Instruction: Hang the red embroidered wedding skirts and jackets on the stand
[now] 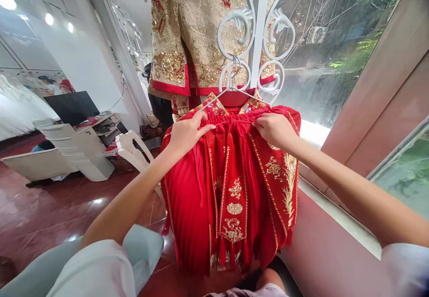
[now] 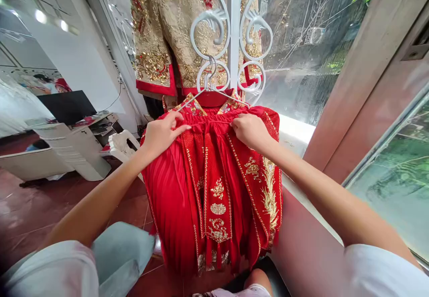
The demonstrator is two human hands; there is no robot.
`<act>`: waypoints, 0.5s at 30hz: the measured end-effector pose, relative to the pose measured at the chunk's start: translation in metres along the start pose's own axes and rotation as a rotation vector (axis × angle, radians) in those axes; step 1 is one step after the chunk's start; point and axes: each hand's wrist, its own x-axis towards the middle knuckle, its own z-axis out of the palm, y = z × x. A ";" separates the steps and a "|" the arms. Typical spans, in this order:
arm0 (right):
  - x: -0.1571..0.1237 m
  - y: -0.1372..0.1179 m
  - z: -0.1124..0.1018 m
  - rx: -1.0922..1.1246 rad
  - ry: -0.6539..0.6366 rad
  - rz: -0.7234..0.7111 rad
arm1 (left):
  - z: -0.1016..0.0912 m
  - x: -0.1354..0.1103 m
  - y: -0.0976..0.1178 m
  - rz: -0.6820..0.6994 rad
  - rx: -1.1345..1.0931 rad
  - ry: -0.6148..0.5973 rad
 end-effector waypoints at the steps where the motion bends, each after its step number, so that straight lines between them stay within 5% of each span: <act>1: 0.002 -0.006 -0.002 -0.006 0.000 0.014 | -0.004 0.000 0.000 0.042 0.061 -0.057; 5: 0.015 -0.022 -0.014 0.169 0.007 0.145 | -0.018 -0.003 0.003 0.076 0.048 -0.140; 10: 0.024 -0.022 -0.020 0.502 -0.097 0.363 | -0.021 -0.002 0.010 -0.105 -0.471 -0.232; 15: 0.016 -0.023 -0.024 0.427 -0.084 0.206 | -0.017 0.004 0.019 -0.348 -0.970 -0.269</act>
